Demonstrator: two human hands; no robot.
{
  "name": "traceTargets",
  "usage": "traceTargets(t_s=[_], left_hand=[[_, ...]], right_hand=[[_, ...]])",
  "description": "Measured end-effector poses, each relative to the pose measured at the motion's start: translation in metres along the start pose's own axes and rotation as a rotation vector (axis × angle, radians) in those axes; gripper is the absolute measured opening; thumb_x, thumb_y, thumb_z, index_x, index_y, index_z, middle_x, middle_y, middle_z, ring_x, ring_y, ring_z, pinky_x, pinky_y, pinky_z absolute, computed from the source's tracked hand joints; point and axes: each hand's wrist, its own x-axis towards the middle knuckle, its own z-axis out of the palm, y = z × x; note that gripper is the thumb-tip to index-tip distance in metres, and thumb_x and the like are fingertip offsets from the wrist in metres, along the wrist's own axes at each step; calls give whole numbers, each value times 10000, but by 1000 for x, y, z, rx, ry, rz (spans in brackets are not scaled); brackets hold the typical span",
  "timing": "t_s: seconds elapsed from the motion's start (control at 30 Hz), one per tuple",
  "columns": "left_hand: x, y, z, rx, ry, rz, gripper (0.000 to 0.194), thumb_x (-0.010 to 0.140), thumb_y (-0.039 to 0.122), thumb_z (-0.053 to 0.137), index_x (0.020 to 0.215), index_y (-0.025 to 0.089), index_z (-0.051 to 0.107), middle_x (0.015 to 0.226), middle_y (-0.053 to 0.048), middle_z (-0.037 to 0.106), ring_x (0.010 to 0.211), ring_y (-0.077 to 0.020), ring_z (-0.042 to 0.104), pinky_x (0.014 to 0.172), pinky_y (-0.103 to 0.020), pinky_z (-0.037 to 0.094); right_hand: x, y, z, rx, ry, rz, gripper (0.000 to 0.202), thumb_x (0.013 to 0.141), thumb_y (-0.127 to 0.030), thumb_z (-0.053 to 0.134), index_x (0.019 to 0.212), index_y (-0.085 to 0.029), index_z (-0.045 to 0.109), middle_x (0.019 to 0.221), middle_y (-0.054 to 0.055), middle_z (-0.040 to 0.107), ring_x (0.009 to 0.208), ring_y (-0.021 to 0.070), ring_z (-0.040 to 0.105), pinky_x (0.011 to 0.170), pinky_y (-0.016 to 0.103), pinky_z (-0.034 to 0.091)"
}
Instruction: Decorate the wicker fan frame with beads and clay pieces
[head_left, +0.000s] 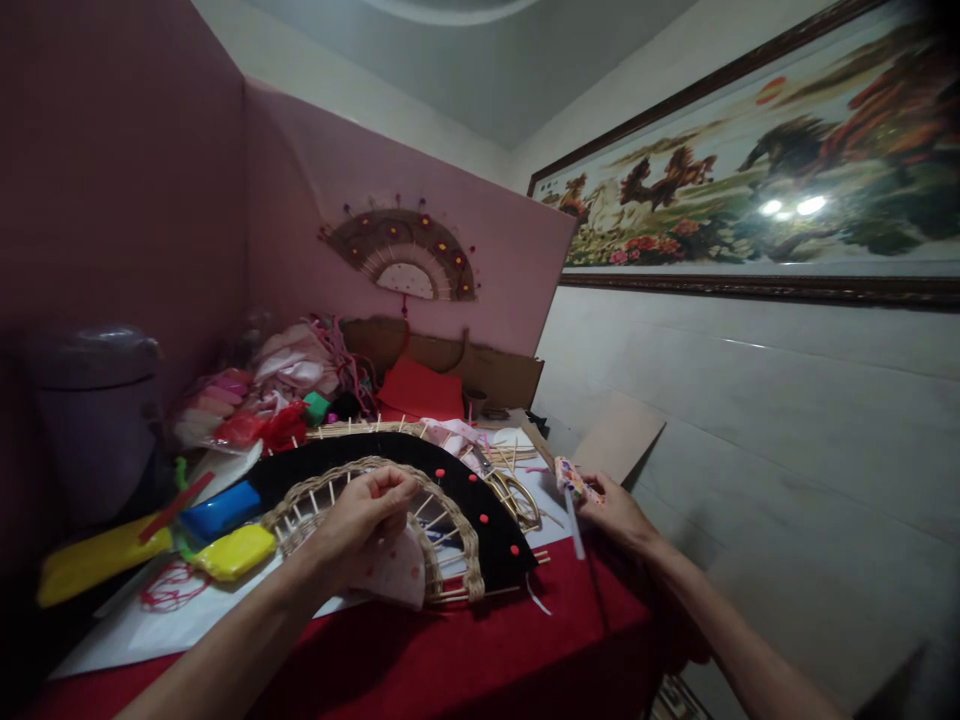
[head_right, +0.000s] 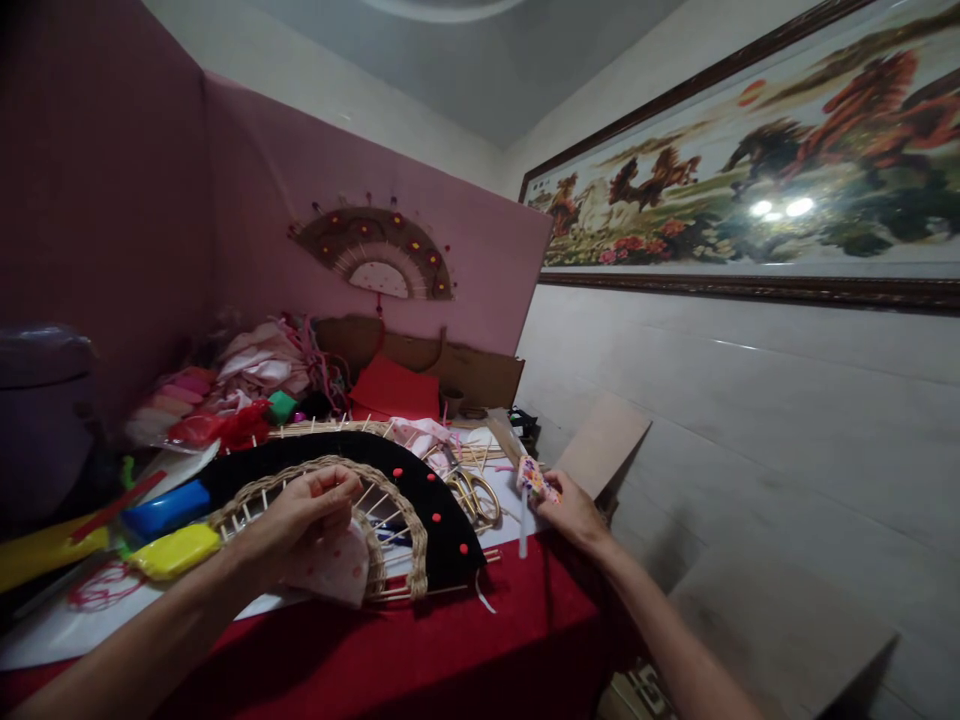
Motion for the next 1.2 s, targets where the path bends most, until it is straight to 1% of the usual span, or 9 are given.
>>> traceTargets(t_s=[0.1,0.2,0.33,0.4,0.5,0.6,0.73,1.0,1.2], left_hand=[[1,0,0,-25,-15,41,314,718,412,677,691,158,494,470,84,369,419,-32,277,413,-165,217],[1,0,1,-22,7,20,315,700,413,691,694,156,508,483,78,384,429,-35,283,427,-174,217],[0,2,4,-21,22,-6,341,681,428,702,675,158,495,482,74,390,428,-39,289,423,-180,209],[-1,2,4,-37,13,-5,344,686,424,701,666,156,486,476,78,375,427,-37,278,420,-179,205],[-1,1,3,-64,-6,16,341,716,415,680,649,155,469,470,84,346,426,-33,252,416,-176,190],[0,0,3,-85,-9,35,335,732,404,669,647,156,461,465,87,335,422,-31,237,412,-175,177],[0,1,5,-115,32,25,349,703,423,690,649,160,467,445,94,322,409,-29,223,407,-175,175],[-1,2,4,-47,103,37,375,661,463,704,640,160,485,440,91,333,404,-34,244,404,-175,187],[0,4,3,-59,196,56,413,624,480,722,610,158,464,429,100,311,390,-23,211,387,-166,150]], right_hand=[[-2,-2,-2,196,6,62,314,661,-347,628,907,-154,604,823,59,682,761,220,631,623,272,468],[-10,-13,-4,362,-101,190,261,687,-393,628,808,-164,595,686,32,660,582,174,613,441,224,403],[-16,-29,-3,563,-171,391,244,728,-392,610,822,-172,562,794,59,676,560,131,625,360,163,343],[-16,-34,-4,592,-148,409,245,753,-396,581,800,-155,570,722,69,668,487,111,588,336,155,320],[-15,-44,-9,575,-112,321,328,786,-440,529,676,-132,565,455,8,537,321,62,403,306,161,250],[-18,-65,-16,696,-68,189,332,751,-465,574,654,-151,528,433,-60,421,324,39,306,311,162,199],[-21,-102,-15,727,-187,98,342,694,-454,656,621,-163,492,462,-69,404,342,34,288,322,179,198],[-1,-157,10,370,-436,-69,434,787,-502,533,516,-163,524,374,-34,420,310,68,362,300,188,250],[18,-184,31,365,-508,-64,351,759,-444,573,552,-163,543,395,-45,437,306,49,338,285,163,242]])
